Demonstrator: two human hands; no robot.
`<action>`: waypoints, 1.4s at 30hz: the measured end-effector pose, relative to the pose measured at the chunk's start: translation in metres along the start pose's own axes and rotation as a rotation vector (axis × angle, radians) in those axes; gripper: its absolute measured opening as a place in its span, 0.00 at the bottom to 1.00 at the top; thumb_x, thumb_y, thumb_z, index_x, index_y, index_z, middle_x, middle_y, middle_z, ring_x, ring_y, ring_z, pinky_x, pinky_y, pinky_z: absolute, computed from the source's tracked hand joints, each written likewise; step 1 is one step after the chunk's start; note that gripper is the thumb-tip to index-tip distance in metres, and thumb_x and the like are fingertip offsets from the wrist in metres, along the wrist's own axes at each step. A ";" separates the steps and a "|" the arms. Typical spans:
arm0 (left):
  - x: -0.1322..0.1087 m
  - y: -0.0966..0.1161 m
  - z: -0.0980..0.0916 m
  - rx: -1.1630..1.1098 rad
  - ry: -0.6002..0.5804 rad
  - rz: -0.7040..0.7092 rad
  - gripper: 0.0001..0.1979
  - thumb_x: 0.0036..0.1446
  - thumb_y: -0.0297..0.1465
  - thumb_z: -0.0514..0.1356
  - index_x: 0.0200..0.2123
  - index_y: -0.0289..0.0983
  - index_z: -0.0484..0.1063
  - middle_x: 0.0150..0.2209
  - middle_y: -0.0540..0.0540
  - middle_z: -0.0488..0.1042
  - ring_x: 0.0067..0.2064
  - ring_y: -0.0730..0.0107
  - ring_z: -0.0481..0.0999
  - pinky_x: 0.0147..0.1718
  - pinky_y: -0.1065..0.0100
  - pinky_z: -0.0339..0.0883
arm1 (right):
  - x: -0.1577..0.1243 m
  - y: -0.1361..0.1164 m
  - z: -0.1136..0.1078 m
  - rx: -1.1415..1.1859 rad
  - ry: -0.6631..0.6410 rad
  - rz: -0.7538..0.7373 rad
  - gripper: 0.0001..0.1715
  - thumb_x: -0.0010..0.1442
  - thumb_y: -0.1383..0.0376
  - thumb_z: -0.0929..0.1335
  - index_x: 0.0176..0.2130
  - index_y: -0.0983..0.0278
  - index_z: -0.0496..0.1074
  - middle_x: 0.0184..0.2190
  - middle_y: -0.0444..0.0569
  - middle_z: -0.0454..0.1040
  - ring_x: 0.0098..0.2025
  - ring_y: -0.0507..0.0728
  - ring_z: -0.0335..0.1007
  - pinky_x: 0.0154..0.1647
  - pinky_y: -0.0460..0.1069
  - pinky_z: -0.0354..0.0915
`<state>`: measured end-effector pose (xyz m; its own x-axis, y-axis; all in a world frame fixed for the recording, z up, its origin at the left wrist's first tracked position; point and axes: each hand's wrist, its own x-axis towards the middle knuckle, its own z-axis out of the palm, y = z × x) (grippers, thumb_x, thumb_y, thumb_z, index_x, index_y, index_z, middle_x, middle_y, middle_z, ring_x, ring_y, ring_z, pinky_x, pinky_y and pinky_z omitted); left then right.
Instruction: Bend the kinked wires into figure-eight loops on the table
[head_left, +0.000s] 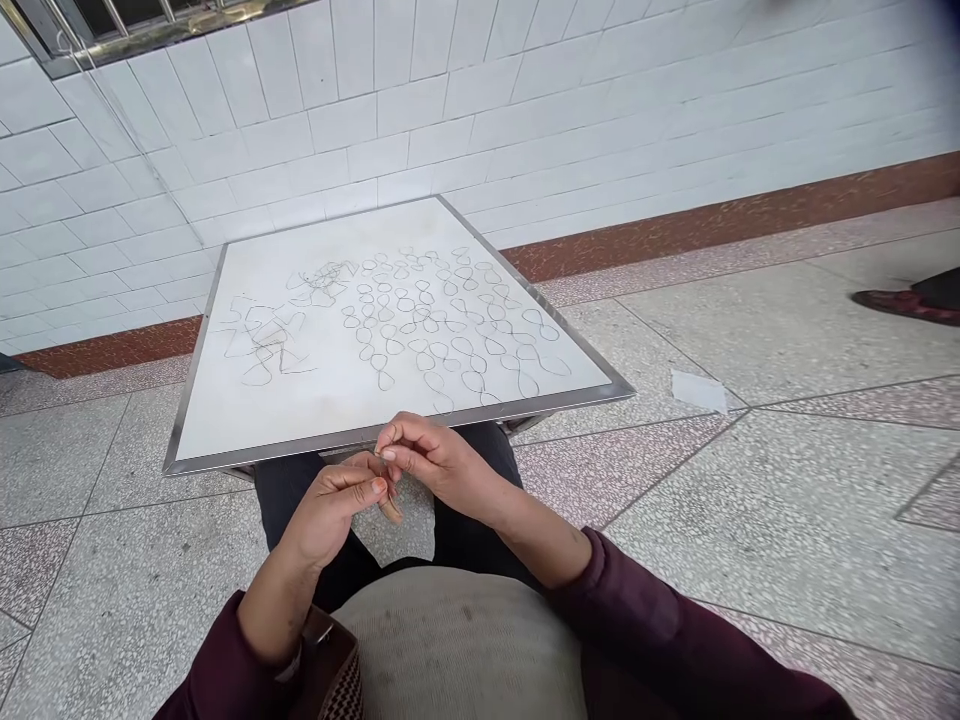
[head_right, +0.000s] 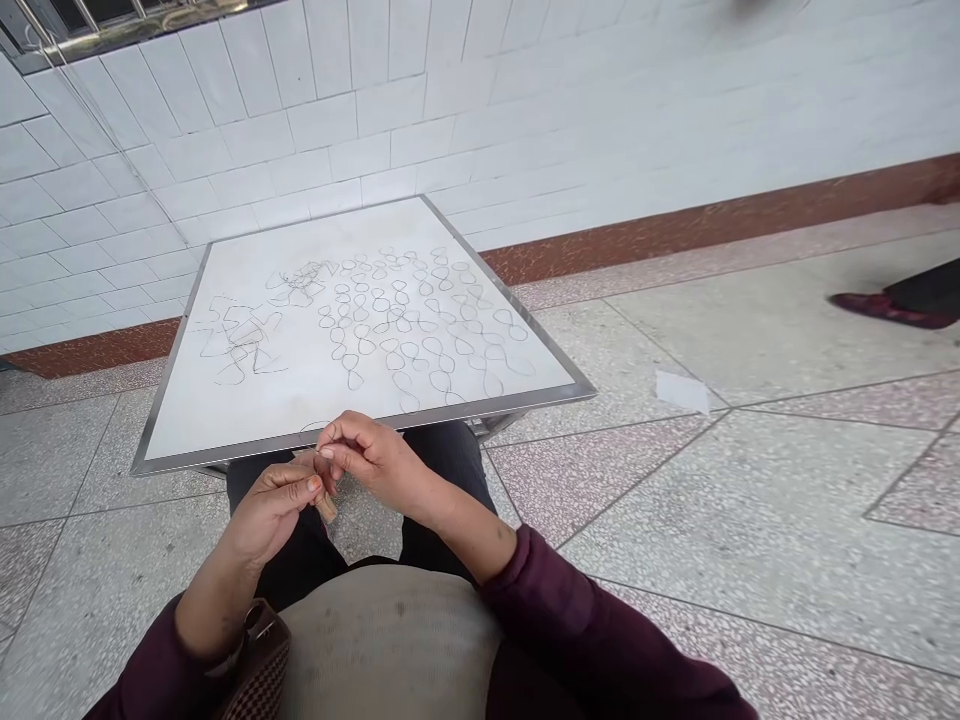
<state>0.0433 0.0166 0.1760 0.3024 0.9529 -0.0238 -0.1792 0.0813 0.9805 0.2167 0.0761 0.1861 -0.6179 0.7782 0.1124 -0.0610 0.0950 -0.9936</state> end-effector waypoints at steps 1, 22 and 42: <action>0.000 0.000 0.000 0.003 0.006 -0.009 0.15 0.61 0.38 0.61 0.26 0.41 0.84 0.34 0.41 0.71 0.44 0.59 0.70 0.48 0.59 0.64 | 0.000 -0.001 0.000 -0.018 0.000 -0.020 0.10 0.66 0.59 0.66 0.33 0.61 0.70 0.26 0.42 0.69 0.27 0.51 0.67 0.32 0.48 0.67; 0.002 -0.008 0.003 -0.019 0.136 -0.066 0.17 0.61 0.39 0.62 0.26 0.37 0.82 0.35 0.43 0.72 0.35 0.70 0.65 0.33 0.68 0.56 | -0.001 -0.001 -0.002 -0.196 0.023 -0.056 0.07 0.65 0.66 0.66 0.33 0.63 0.71 0.28 0.42 0.68 0.28 0.49 0.66 0.31 0.46 0.63; 0.009 -0.009 0.010 -0.353 0.473 -0.031 0.22 0.42 0.28 0.74 0.44 0.38 0.78 0.28 0.52 0.75 0.28 0.79 0.69 0.29 0.74 0.63 | 0.001 0.011 0.003 -0.093 0.068 -0.062 0.04 0.63 0.64 0.67 0.36 0.62 0.71 0.30 0.43 0.71 0.32 0.51 0.67 0.35 0.47 0.64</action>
<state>0.0571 0.0213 0.1691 -0.1237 0.9686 -0.2157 -0.5022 0.1263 0.8554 0.2132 0.0758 0.1757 -0.5606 0.8090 0.1768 -0.0225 0.1985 -0.9798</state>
